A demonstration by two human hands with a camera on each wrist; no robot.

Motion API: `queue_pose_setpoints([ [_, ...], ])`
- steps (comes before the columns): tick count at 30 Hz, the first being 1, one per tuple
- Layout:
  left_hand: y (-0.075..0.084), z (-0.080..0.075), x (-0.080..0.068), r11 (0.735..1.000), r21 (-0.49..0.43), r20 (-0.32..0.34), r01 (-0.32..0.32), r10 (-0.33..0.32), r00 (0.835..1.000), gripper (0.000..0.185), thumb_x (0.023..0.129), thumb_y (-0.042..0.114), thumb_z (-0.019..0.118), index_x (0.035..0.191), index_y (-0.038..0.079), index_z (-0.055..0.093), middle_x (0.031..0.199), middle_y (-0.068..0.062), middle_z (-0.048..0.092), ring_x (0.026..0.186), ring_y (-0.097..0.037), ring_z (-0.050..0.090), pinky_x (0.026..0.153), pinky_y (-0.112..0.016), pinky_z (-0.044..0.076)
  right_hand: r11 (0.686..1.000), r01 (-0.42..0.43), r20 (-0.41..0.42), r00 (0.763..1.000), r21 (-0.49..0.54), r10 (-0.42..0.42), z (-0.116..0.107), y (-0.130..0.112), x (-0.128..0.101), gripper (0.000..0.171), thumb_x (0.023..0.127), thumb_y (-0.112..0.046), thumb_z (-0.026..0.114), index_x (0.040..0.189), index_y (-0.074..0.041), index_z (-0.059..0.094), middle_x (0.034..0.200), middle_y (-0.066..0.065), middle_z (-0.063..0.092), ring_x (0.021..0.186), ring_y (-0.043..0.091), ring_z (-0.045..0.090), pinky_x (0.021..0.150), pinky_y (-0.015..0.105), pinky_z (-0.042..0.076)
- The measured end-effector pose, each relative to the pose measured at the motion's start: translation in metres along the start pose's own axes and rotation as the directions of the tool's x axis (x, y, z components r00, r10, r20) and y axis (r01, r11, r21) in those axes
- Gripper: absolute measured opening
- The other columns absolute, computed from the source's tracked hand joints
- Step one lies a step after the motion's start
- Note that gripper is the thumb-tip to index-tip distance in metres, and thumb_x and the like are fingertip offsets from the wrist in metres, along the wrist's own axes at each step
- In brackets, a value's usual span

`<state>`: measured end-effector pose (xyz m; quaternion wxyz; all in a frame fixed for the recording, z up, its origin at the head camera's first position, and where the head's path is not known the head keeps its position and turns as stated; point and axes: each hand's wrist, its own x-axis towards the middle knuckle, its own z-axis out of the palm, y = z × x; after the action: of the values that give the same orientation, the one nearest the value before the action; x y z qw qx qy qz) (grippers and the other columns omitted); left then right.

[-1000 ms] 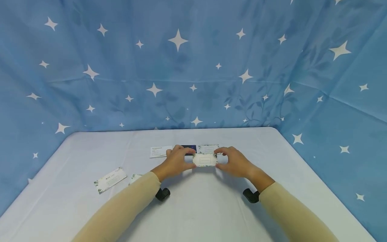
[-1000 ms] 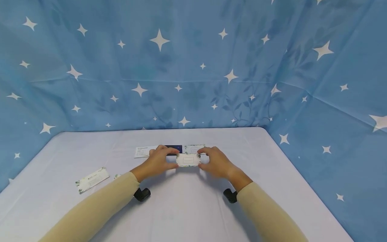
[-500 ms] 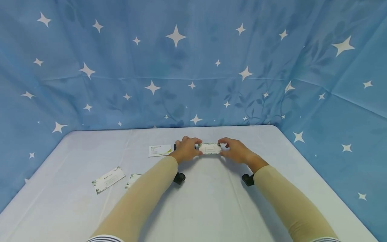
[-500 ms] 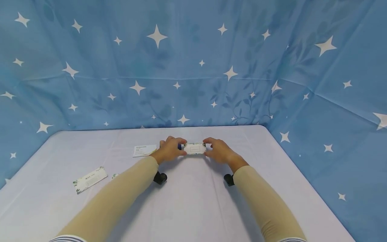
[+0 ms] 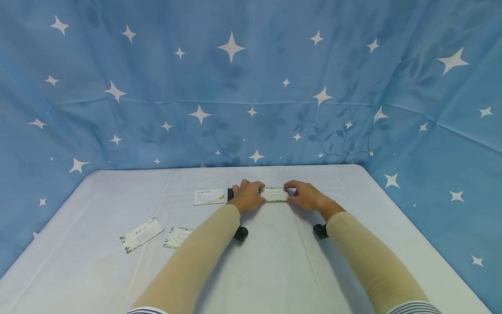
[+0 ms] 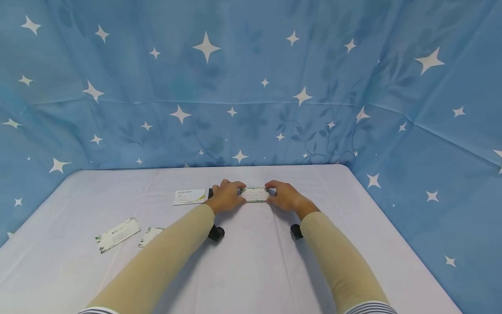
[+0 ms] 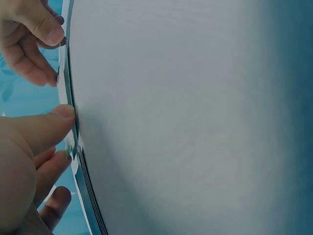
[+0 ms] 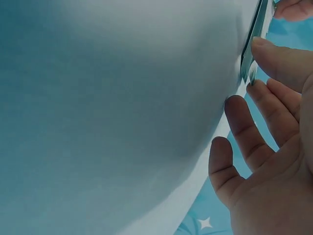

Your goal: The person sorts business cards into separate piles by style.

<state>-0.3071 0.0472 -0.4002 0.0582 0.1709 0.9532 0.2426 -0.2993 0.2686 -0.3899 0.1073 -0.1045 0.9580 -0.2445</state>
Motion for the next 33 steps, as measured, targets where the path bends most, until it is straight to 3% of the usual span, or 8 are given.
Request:
queue_pose_setpoints([
  [10,0.003,0.0,-0.001,1.0,0.03,-0.009,0.011,-0.01,1.0,0.053,0.092,0.03,0.075,0.141,0.019,0.059,0.125,-0.004,0.065,0.112,-0.025,0.044,0.09,-0.046,0.026,1.0,-0.012,0.007,1.0,-0.011,0.012,0.004,0.0,0.005,0.052,0.097,-0.017,0.067,0.145,-0.007,0.05,0.137,0.017,0.055,0.116,0.033,0.055,0.099,0.05,0.043],
  [23,-0.001,0.0,-0.001,0.999,0.037,-0.008,0.018,-0.018,1.0,0.059,0.091,0.032,0.076,0.144,0.019,0.056,0.126,-0.003,0.065,0.117,-0.027,0.044,0.089,-0.047,0.027,1.0,0.004,-0.003,1.0,-0.016,-0.004,0.005,-0.001,0.007,0.054,0.096,-0.015,0.066,0.146,-0.005,0.048,0.137,0.018,0.055,0.113,0.032,0.054,0.098,0.05,0.042],
  [29,-0.004,-0.014,-0.011,1.0,-0.008,0.004,-0.005,0.005,1.0,0.06,0.093,0.034,0.074,0.147,0.019,0.053,0.124,-0.004,0.065,0.131,-0.03,0.039,0.094,-0.051,0.025,0.998,-0.025,-0.043,0.999,0.065,0.028,0.001,-0.008,0.0,0.061,0.096,-0.022,0.066,0.15,-0.003,0.043,0.15,0.019,0.044,0.12,0.034,0.053,0.101,0.05,0.041],
  [33,-0.014,-0.022,-0.022,0.998,-0.046,0.043,-0.041,0.043,0.998,0.064,0.092,0.036,0.074,0.149,0.02,0.051,0.133,-0.005,0.06,0.131,-0.03,0.037,0.095,-0.052,0.024,0.995,-0.018,-0.074,0.997,0.096,0.025,0.002,-0.02,-0.008,0.062,0.095,-0.024,0.068,0.149,-0.002,0.045,0.147,0.017,0.048,0.118,0.034,0.054,0.094,0.047,0.046],
])
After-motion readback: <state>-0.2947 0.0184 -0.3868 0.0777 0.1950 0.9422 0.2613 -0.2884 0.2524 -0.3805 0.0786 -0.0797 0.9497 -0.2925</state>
